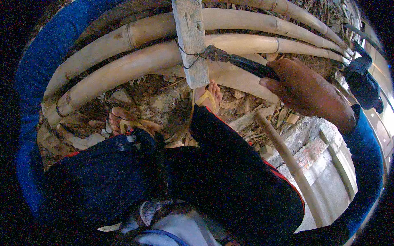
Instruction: The person assembles a bamboo structure by tying bamboo poles together with wire. They use pliers to twist and secure the wire around the poles, ensuring the structure is stable.
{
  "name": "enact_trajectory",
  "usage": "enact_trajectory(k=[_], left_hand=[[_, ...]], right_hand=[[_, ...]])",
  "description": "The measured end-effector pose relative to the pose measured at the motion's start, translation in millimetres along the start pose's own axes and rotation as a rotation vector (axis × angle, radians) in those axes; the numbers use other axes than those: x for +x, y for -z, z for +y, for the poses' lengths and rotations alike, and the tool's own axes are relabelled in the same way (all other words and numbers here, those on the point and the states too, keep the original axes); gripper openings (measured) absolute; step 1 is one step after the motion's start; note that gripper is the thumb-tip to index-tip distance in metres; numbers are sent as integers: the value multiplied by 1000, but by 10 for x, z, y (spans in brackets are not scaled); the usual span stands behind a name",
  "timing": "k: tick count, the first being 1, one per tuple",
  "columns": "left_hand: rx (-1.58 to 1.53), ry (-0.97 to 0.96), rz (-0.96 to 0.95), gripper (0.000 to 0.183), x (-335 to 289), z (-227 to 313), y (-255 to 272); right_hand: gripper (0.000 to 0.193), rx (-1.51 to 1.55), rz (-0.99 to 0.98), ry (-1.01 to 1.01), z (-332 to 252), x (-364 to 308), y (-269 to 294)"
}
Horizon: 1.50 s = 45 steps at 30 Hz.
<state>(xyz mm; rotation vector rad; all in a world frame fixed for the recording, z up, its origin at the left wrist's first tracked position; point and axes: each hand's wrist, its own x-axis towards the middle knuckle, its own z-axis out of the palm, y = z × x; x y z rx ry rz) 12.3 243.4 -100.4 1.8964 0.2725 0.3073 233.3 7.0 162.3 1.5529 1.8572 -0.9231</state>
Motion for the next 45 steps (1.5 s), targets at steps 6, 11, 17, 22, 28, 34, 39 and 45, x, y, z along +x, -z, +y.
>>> enact_trajectory(k=[6,11,17,22,28,34,39,45], left_hand=[[58,264,11,77,-31,206,2],[24,184,-25,76,18,107,-9],[-44,258,0,71,-12,253,-12],[4,219,-17,72,-43,57,3],[-75,247,29,69,-59,219,41],[30,429,-103,67,-107,512,120],[-53,276,66,67,-91,269,-62],[-6,62,-31,62,-14,110,-9]], right_hand=[[35,396,-277,-144,51,5,-313],[33,421,-137,-196,161,-71,-685],[33,447,-143,-199,200,-71,-699],[36,791,-472,-365,123,75,-163],[40,1128,-650,-365,263,31,-112],[39,1109,-580,-393,244,63,-283],[42,247,-175,48,195,70,-218],[56,-272,217,55,58,-172,-328]])
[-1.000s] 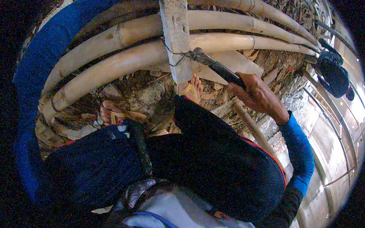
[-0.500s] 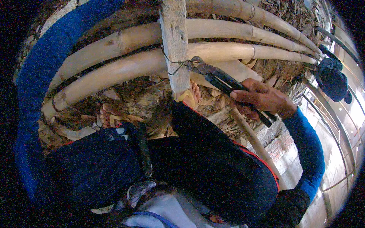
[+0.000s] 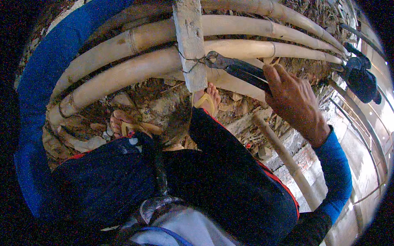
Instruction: The person assembles a bamboo structure by tying bamboo poles together with wire. They use pliers to twist and secure the wire around the poles, ensuring the structure is stable.
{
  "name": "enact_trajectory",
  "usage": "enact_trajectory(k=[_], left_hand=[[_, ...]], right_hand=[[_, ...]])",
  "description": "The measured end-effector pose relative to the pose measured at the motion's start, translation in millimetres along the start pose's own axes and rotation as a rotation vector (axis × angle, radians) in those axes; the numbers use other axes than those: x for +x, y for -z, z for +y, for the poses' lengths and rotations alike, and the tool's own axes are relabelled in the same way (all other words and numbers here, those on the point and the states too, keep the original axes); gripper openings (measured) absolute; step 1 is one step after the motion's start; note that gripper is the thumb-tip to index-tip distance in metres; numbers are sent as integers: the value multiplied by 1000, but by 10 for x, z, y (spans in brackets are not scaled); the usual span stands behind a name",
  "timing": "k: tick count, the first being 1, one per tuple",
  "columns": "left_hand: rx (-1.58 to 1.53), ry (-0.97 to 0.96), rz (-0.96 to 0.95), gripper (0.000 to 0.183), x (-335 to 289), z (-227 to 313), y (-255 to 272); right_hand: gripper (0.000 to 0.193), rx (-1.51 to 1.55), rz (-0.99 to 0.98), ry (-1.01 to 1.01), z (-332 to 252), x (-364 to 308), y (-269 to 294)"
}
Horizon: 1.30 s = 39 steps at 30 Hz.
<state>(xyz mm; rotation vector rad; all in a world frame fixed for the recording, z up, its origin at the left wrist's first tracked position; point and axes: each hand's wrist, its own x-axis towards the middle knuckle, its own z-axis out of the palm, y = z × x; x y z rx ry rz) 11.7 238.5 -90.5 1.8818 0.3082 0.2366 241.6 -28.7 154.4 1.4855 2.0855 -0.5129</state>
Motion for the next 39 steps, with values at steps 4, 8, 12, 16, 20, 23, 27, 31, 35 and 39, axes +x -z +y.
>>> enact_trajectory(k=[4,8,12,16,20,23,27,31,35,39], left_hand=[[-6,5,-25,59,-9,-5,12],[73,30,15,61,41,-30,-29],[57,59,14,61,25,-29,-21],[49,68,11,62,43,-14,0],[29,82,15,62,46,-23,6],[12,113,14,63,30,-16,11],[7,148,15,63,-14,6,23],[24,177,-4,64,31,44,12],[-69,26,8,63,75,-32,-38],[-186,62,-48,60,25,-101,-35]], right_hand=[[57,-459,87,56,-70,-62,-43],[38,-287,4,54,-72,-106,26],[23,150,-266,-100,-102,28,243],[17,354,-244,-116,-71,-127,-137],[19,467,-168,-216,-174,-147,-404],[22,484,-214,-226,-149,-89,-330],[30,584,-226,-228,-152,-51,-202],[40,654,-339,-279,-152,-53,-60],[30,636,-375,-299,-173,4,147],[32,528,-501,-253,-74,231,347]])
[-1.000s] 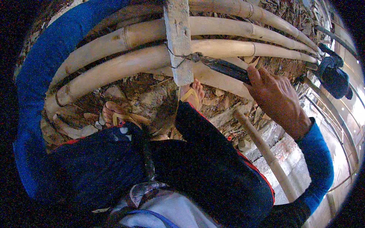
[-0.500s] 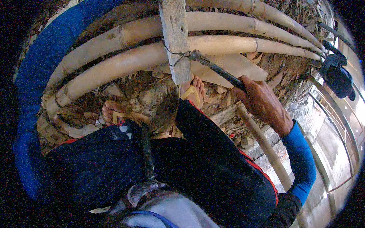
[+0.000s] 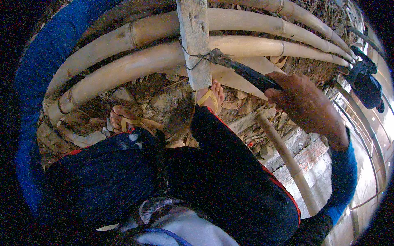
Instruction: The person assembles a bamboo structure by tying bamboo poles together with wire. They use pliers to twist and secure the wire around the poles, ensuring the structure is stable.
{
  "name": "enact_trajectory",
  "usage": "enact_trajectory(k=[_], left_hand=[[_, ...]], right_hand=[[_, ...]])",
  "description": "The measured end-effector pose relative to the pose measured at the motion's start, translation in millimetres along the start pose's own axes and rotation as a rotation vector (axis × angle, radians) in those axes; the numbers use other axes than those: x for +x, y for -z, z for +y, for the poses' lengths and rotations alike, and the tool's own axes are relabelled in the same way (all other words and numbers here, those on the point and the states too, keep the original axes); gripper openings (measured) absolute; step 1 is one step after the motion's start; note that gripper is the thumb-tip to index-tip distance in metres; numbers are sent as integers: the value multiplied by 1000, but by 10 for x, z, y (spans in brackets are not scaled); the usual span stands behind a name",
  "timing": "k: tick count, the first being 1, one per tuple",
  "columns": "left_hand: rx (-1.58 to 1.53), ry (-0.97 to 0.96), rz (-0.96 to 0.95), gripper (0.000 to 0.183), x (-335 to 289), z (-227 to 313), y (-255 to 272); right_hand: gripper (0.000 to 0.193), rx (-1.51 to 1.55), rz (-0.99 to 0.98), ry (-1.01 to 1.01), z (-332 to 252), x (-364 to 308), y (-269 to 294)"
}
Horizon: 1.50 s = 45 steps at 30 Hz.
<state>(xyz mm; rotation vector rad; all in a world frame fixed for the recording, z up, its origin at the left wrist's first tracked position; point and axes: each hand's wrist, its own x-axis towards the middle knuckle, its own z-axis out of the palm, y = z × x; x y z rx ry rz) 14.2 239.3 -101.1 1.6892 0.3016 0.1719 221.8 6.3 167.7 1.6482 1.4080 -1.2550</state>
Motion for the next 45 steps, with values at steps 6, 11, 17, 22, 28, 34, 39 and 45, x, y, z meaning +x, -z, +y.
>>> enact_trajectory(k=[6,11,17,22,28,34,39,45], left_hand=[[168,-108,-19,58,34,-2,60],[270,-6,42,56,-11,132,-13],[285,-84,31,56,26,-1,28],[275,156,-12,58,55,168,-6],[143,134,90,60,-60,217,-65],[154,8,54,60,-68,154,-17],[133,27,85,59,-89,158,-41],[200,76,79,63,-70,124,23]], right_hand=[[36,94,-43,-44,91,78,-20],[41,450,-184,-110,213,97,-236],[47,767,-262,-117,325,143,-324],[48,854,-209,-6,514,273,-670],[48,826,-115,50,633,334,-943],[48,834,-170,46,649,385,-904],[41,24,199,245,524,304,-645],[49,-394,577,277,407,116,-544]])
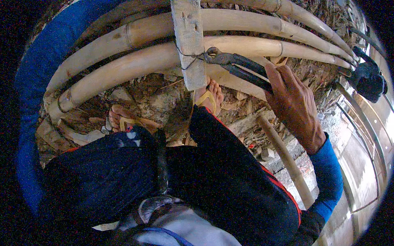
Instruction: The person assembles a bamboo structure by tying bamboo poles together with wire. They use pliers to twist and secure the wire around the poles, ensuring the structure is stable.
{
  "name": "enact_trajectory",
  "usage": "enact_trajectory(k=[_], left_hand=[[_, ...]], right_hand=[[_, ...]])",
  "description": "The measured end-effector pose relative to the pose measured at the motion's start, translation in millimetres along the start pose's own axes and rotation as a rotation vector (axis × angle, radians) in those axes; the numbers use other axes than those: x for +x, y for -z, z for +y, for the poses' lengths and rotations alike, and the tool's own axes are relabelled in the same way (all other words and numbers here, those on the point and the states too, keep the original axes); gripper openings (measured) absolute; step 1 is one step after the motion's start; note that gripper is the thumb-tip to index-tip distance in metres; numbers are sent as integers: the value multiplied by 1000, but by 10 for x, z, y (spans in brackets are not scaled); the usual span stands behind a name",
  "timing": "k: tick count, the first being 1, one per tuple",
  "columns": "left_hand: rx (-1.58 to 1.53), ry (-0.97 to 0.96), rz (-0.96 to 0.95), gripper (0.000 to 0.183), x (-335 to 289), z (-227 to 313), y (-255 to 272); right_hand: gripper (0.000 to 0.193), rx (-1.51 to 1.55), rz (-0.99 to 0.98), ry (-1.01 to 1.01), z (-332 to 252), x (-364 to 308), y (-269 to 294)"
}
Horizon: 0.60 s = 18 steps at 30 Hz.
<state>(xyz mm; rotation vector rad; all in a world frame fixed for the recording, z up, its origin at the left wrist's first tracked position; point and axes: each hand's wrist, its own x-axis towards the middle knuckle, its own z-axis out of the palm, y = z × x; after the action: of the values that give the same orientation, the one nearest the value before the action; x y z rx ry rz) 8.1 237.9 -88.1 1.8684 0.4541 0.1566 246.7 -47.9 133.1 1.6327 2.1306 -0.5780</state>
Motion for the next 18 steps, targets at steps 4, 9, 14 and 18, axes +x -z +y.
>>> enact_trajectory(k=[4,9,14,18], left_hand=[[-29,24,83,63,-16,146,-98],[10,39,14,62,47,30,-41],[-15,4,2,63,99,-5,-62],[-36,107,3,65,71,9,-65]], right_hand=[[29,-70,-153,-85,-15,-54,30],[30,400,-414,-202,61,121,220],[37,750,-598,-386,98,25,-100],[38,808,-418,-321,68,-54,-320]])
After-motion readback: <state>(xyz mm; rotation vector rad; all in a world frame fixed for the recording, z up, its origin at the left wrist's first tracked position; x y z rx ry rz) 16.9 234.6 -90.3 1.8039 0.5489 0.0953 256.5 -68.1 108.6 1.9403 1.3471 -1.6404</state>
